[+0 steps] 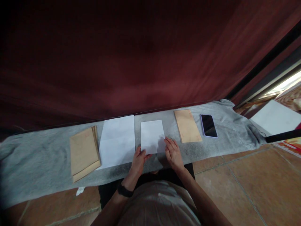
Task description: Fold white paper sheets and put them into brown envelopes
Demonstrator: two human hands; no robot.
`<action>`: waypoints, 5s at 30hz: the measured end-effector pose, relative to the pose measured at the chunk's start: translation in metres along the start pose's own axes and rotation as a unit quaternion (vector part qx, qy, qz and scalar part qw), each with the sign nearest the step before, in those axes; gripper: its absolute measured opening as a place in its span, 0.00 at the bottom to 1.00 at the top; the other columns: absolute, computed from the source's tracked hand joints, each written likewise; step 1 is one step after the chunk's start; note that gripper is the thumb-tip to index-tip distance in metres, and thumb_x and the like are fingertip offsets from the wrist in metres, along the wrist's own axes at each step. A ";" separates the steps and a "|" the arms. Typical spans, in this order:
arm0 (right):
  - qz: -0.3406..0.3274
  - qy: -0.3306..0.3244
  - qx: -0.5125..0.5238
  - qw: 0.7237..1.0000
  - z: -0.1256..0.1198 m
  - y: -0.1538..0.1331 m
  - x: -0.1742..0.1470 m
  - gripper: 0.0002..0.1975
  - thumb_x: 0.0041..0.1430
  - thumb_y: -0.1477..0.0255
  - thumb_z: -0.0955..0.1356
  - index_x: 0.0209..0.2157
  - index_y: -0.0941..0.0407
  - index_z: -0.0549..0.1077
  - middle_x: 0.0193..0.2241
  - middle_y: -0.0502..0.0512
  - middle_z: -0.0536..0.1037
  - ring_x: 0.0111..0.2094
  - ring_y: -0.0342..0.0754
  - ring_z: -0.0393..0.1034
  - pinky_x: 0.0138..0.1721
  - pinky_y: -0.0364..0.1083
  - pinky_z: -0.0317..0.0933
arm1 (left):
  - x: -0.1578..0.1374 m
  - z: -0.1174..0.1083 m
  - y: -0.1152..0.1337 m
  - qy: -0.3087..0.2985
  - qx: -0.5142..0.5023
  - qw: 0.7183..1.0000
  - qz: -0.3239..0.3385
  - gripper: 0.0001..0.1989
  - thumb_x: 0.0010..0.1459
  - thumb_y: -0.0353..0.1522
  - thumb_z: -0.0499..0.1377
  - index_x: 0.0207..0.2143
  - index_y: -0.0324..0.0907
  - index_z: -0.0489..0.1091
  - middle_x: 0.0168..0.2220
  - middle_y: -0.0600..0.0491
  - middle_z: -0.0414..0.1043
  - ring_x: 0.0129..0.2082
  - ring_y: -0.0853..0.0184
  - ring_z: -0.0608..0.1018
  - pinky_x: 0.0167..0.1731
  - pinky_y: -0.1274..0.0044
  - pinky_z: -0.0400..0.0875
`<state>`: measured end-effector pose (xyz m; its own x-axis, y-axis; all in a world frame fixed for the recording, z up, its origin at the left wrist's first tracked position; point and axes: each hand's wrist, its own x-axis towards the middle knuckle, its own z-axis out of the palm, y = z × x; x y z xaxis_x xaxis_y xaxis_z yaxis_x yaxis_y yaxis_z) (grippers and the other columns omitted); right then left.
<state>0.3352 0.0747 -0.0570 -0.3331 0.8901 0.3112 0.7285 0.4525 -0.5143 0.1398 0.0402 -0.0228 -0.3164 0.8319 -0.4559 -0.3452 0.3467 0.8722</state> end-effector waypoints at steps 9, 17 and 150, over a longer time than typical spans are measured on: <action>-0.049 -0.092 -0.120 0.987 -0.003 -0.015 0.001 0.25 0.72 0.67 0.61 0.67 0.53 0.63 0.69 0.58 0.62 0.68 0.56 0.57 0.69 0.61 0.46 | -0.028 -0.027 0.021 -0.039 0.448 0.893 0.014 0.13 0.66 0.41 0.55 0.32 0.45 0.70 0.23 0.54 0.74 0.24 0.63 0.80 0.28 0.75 0.72; -0.050 -0.097 -0.126 0.986 -0.004 -0.018 0.001 0.25 0.72 0.67 0.61 0.67 0.54 0.63 0.69 0.59 0.62 0.68 0.57 0.57 0.69 0.62 0.46 | 0.015 0.025 0.009 -0.118 0.623 0.676 0.376 0.26 0.72 0.39 0.47 0.67 0.37 0.60 0.70 0.41 0.57 0.71 0.56 0.58 0.69 0.60 0.56; -0.065 -0.081 -0.098 0.990 0.029 -0.002 0.084 0.26 0.74 0.67 0.56 0.69 0.59 0.61 0.68 0.63 0.62 0.70 0.55 0.54 0.69 0.60 0.50 | -0.003 -0.004 -0.017 -0.177 0.657 0.606 0.413 0.27 0.71 0.38 0.47 0.70 0.46 0.56 0.70 0.51 0.60 0.73 0.56 0.53 0.71 0.49 0.44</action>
<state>0.2884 0.1506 -0.0530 -0.5111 0.8296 0.2248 0.7700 0.5582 -0.3090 0.1434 0.0301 -0.0363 0.3862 0.9174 0.0958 0.8763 -0.3973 0.2723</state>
